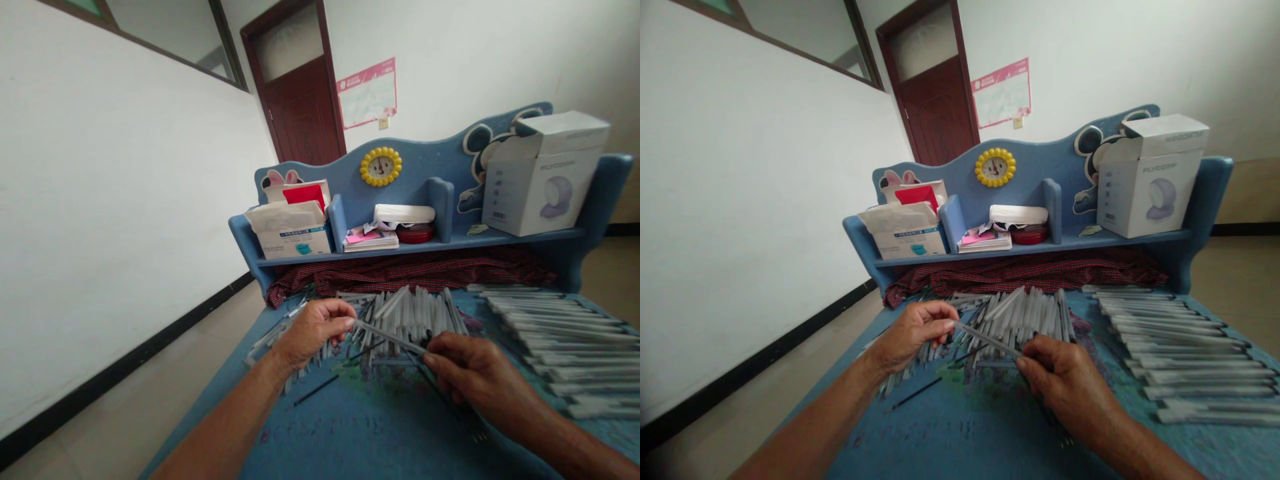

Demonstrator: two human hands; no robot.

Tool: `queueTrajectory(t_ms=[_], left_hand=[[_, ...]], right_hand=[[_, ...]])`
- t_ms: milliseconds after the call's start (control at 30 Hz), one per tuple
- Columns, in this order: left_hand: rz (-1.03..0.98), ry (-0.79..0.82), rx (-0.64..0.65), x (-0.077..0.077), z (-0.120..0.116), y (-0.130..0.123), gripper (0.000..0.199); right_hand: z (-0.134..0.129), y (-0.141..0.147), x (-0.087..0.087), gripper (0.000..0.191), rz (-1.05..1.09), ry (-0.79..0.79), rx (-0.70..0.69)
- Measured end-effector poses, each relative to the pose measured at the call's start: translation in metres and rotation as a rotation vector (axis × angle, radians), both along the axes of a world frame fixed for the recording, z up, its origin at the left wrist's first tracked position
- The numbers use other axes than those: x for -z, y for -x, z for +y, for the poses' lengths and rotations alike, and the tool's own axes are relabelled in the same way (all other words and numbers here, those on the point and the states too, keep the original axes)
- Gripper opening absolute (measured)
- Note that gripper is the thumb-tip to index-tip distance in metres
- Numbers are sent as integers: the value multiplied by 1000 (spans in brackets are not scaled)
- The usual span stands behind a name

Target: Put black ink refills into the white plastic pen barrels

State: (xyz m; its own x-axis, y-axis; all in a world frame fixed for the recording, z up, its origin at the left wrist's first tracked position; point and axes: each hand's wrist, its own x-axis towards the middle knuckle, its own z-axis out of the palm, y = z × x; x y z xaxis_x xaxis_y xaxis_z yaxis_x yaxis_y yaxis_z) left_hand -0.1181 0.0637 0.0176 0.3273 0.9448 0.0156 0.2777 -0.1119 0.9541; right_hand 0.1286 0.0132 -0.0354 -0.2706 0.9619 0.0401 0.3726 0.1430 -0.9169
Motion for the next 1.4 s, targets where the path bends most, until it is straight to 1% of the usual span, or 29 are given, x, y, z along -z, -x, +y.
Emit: queueTrajectory(t_ms=[67,233,333,433,667,867,967,1100,1167,1267,1400], left_hand=[[-42,35,14,1,-1,0,17],[-205,143,32,6,-7,-4,19],[-278,173,5,9,-10,-7,17],[-328,213,-23,12,-12,-10,15],[-359,258,-71,16,-16,-12,14],[-377,301,-37,18,-20,-12,16],[-377,300,-42,20,-21,-14,17],[-379,273,-64,22,-24,-17,16],[-390,252,-69,20,-25,-18,16],[-365,216,-63,11,-26,-17,15],[-284,110,-98,-3,-27,-17,17]], right_hand=[[-2,1,-1,28,0,12,-15],[-8,4,-1,29,-19,-31,-57],[-12,6,1,29,-41,-37,-64],[-15,8,4,30,-82,-104,-51],[-19,10,6,32,-156,-184,-57],[-21,12,7,32,-176,-268,-12],[-20,12,10,32,-172,-287,-10],[-20,13,16,30,-181,-306,-44],[-23,16,19,27,-185,-307,-76],[-27,22,18,24,-192,-310,-112],[-28,29,5,22,-181,-304,-93]])
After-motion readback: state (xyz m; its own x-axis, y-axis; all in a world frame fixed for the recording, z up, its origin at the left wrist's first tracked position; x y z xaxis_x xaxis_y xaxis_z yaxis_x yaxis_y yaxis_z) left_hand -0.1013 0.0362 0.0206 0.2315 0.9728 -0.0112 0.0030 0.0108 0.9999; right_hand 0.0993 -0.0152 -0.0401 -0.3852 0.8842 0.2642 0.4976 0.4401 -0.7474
